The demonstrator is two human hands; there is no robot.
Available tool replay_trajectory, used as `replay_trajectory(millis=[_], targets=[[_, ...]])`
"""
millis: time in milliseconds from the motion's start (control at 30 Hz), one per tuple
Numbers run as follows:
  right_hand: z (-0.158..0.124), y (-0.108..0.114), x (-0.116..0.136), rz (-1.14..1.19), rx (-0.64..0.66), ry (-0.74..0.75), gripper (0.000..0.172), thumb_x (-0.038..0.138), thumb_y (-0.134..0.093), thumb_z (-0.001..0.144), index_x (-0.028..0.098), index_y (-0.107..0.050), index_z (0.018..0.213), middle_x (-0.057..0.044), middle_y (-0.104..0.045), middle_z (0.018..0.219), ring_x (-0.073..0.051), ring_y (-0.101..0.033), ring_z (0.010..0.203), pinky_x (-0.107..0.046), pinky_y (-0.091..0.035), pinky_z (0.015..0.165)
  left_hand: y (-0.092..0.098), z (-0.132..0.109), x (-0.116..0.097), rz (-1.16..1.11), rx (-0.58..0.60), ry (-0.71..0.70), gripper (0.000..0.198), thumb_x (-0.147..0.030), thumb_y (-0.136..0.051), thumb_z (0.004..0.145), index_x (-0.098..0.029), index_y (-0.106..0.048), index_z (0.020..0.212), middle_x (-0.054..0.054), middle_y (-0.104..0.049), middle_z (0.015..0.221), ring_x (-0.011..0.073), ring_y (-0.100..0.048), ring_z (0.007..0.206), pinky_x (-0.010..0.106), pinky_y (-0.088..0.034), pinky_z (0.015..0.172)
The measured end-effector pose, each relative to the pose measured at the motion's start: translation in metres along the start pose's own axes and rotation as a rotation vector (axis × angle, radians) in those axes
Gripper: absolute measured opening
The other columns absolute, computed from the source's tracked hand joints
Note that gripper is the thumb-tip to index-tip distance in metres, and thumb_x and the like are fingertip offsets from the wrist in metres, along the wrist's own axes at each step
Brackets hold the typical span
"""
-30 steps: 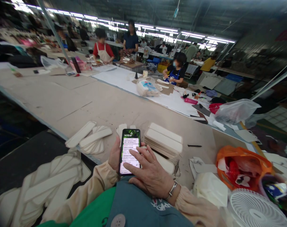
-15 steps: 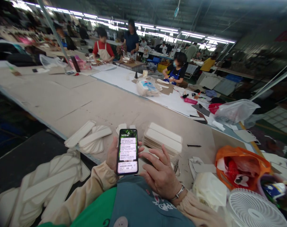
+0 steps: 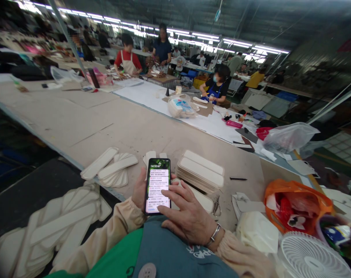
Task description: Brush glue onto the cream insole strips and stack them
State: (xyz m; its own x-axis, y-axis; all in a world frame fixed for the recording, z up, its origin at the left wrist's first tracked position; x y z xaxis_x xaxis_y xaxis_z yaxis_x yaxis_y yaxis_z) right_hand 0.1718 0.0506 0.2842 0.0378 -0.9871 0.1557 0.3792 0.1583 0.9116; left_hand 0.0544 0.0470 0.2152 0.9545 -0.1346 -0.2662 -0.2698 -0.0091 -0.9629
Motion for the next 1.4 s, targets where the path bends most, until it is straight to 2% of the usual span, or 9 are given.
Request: replay_trajectory(millis=[267,333,433,533,633,800,1100,1267,1400], targets=[[0.013,-0.009,0.005,0.004,0.074,0.029,0.035,0.043,-0.06,0.086,0.028,-0.06,0.118,-0.008,-0.046,0.138,-0.029,-0.035,0.13,-0.063,-0.021,0.11,-0.006,-0.001,0.007,0.003,0.003,0.041,0.088,-0.076,-0.023,0.08,-0.006,-0.059,0.12,0.019,-0.067,0.106,0.0352,-0.06,0.108,0.046,-0.042,0.093],[0.01,-0.006,0.004,-0.005,0.031,0.01,0.03,0.04,-0.061,0.085,0.026,-0.063,0.111,-0.008,-0.051,0.134,-0.029,-0.038,0.129,-0.061,-0.023,0.11,-0.003,-0.002,0.005,0.005,0.0,0.039,0.089,-0.076,-0.021,0.08,-0.004,-0.058,0.12,0.019,-0.067,0.105,0.0343,-0.06,0.106,0.046,-0.043,0.093],[0.001,0.002,-0.004,-0.041,-0.102,-0.086,0.011,0.031,-0.06,0.086,0.021,-0.067,0.086,-0.006,-0.06,0.124,-0.027,-0.043,0.124,-0.059,-0.021,0.111,0.003,-0.003,0.001,0.01,0.0,0.016,0.089,-0.072,-0.02,0.083,0.001,-0.055,0.121,0.021,-0.065,0.11,0.0326,-0.061,0.105,0.044,-0.043,0.094],[-0.009,0.009,-0.01,-0.077,-0.218,-0.161,0.012,0.024,-0.059,0.084,0.02,-0.065,0.074,-0.005,-0.063,0.118,-0.028,-0.046,0.121,-0.06,-0.02,0.112,0.009,-0.002,-0.003,-0.014,-0.037,-0.03,0.086,-0.071,-0.024,0.084,0.0,-0.054,0.122,0.022,-0.062,0.117,0.0326,-0.061,0.105,0.046,-0.042,0.095],[-0.01,0.01,-0.01,-0.081,-0.227,-0.151,0.008,0.024,-0.059,0.084,0.022,-0.067,0.082,-0.004,-0.062,0.119,-0.028,-0.045,0.122,-0.059,-0.021,0.112,0.009,-0.002,-0.004,-0.013,-0.052,-0.028,0.085,-0.071,-0.022,0.084,-0.002,-0.056,0.121,0.021,-0.064,0.115,0.0314,-0.062,0.102,0.044,-0.045,0.091],[-0.005,0.007,-0.008,-0.061,-0.176,-0.143,0.014,0.026,-0.057,0.086,0.023,-0.067,0.096,-0.006,-0.06,0.123,-0.027,-0.043,0.123,-0.058,-0.022,0.111,0.0,-0.004,0.002,0.041,0.02,0.083,0.092,-0.073,-0.014,0.083,0.0,-0.055,0.122,0.019,-0.068,0.102,0.0289,-0.066,0.09,0.038,-0.047,0.083],[0.004,-0.005,-0.001,0.007,-0.05,-0.026,0.025,0.034,-0.062,0.085,0.022,-0.064,0.106,-0.009,-0.056,0.127,-0.028,-0.041,0.125,-0.058,-0.027,0.109,0.004,-0.001,0.0,-0.006,0.024,0.05,0.095,-0.076,-0.022,0.08,0.003,-0.055,0.12,0.023,-0.067,0.104,0.0303,-0.064,0.097,0.04,-0.043,0.091],[0.015,-0.013,0.002,0.041,0.068,-0.009,0.035,0.039,-0.059,0.086,0.027,-0.06,0.118,-0.009,-0.047,0.138,-0.03,-0.036,0.129,-0.062,-0.021,0.11,0.006,0.002,0.002,-0.03,0.001,0.041,0.089,-0.077,-0.023,0.079,-0.005,-0.06,0.117,0.019,-0.067,0.107,0.0311,-0.062,0.103,0.042,-0.04,0.095],[0.017,-0.017,0.001,0.045,0.089,-0.011,0.034,0.04,-0.059,0.087,0.028,-0.06,0.118,-0.008,-0.047,0.138,-0.03,-0.035,0.13,-0.063,-0.019,0.111,0.01,0.004,0.004,-0.022,-0.017,0.065,0.09,-0.078,-0.022,0.079,-0.006,-0.061,0.116,0.019,-0.068,0.105,0.0326,-0.061,0.105,0.043,-0.041,0.094]])
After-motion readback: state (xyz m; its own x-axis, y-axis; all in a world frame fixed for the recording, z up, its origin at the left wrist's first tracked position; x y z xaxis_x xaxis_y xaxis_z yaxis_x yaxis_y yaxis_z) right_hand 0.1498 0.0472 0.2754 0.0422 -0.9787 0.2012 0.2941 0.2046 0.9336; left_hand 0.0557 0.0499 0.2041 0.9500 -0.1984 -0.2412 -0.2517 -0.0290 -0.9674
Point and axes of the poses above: each hand's wrist, its own z-axis towards the middle knuckle, its own y-axis out of the back of the hand, x = y × z, the point moved 6 cm from there along z, towards the middle knuckle
